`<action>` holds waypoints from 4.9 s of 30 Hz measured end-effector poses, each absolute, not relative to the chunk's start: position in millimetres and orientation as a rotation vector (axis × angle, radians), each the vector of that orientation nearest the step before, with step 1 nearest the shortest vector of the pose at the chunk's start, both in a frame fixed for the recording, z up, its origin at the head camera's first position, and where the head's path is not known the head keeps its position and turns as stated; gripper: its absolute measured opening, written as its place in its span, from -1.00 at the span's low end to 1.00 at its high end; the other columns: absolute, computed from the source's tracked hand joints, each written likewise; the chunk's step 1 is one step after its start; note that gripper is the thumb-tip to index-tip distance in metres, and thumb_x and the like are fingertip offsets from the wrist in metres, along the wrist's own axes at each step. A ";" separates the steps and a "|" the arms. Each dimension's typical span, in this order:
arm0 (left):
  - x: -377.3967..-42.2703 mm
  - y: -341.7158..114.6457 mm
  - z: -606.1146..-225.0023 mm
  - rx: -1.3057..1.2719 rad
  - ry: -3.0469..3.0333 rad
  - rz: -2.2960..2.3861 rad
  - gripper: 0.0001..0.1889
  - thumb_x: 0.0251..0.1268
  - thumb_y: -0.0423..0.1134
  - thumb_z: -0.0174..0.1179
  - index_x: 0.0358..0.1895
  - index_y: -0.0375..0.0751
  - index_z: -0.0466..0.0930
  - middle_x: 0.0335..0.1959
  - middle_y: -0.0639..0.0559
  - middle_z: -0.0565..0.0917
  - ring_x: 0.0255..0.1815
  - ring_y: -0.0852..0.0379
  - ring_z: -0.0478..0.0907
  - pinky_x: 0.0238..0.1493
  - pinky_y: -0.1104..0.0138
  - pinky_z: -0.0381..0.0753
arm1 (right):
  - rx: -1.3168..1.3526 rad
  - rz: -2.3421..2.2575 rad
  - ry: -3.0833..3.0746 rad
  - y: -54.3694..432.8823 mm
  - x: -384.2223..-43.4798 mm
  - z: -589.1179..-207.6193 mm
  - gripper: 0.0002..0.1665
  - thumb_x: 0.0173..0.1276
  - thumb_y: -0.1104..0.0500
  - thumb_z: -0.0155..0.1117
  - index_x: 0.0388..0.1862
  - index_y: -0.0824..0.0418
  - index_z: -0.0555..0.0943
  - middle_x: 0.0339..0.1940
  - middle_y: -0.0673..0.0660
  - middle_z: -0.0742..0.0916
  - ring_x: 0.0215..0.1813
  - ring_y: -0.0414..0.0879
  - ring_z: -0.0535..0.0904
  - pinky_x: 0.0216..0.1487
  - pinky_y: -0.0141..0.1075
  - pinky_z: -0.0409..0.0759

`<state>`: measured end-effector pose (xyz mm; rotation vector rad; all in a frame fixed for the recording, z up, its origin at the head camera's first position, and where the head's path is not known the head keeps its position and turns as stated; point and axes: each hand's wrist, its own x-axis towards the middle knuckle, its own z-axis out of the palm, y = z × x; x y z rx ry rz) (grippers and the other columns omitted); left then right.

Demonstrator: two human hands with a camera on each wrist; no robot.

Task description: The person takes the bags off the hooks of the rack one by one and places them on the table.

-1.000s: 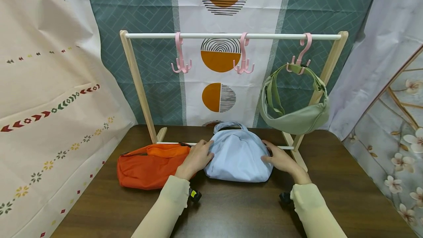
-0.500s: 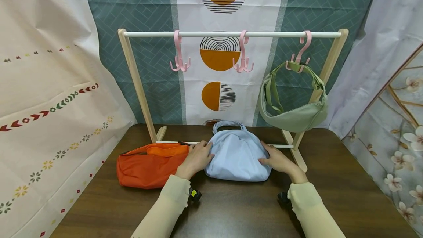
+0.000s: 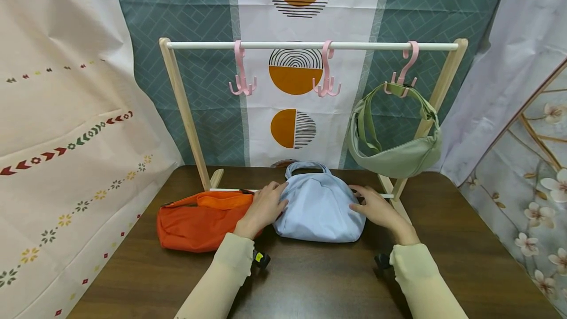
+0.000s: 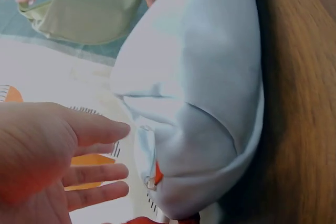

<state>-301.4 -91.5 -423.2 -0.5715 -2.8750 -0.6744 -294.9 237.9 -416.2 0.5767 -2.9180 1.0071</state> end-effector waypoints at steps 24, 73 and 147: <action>-296.6 -82.1 -397.9 -0.754 -2.408 -1.473 -0.55 0.53 -0.41 0.17 0.43 -0.19 0.48 0.06 -0.21 0.67 0.04 -0.05 0.65 0.16 0.06 0.65 | 0.579 1.304 -2.357 256.3 -259.0 -345.6 -0.70 0.62 0.30 0.15 0.22 0.35 0.65 -0.12 0.13 0.75 -0.23 -0.23 0.66 -0.26 -0.40 0.66; -295.8 -54.5 -359.5 -0.952 -2.258 -1.358 -0.59 0.59 -0.30 0.16 0.42 -0.10 0.50 0.12 -0.09 0.56 0.01 0.02 0.63 0.16 0.14 0.66 | 0.563 1.269 -2.027 279.9 -242.1 -269.4 -0.74 0.60 0.38 0.11 0.09 0.49 0.66 -0.17 -0.02 0.76 -0.19 -0.12 0.67 -0.12 -0.47 0.60; -310.7 -17.7 -302.6 -1.106 -2.183 -1.369 -0.61 0.63 -0.26 0.12 0.42 -0.08 0.51 0.09 -0.07 0.54 0.07 0.14 0.52 0.12 0.34 0.59 | 0.607 0.476 -2.342 291.0 -342.5 -128.2 -0.40 0.61 0.28 0.17 0.57 0.29 0.36 0.39 0.41 0.55 0.53 0.33 0.32 0.67 0.03 -0.13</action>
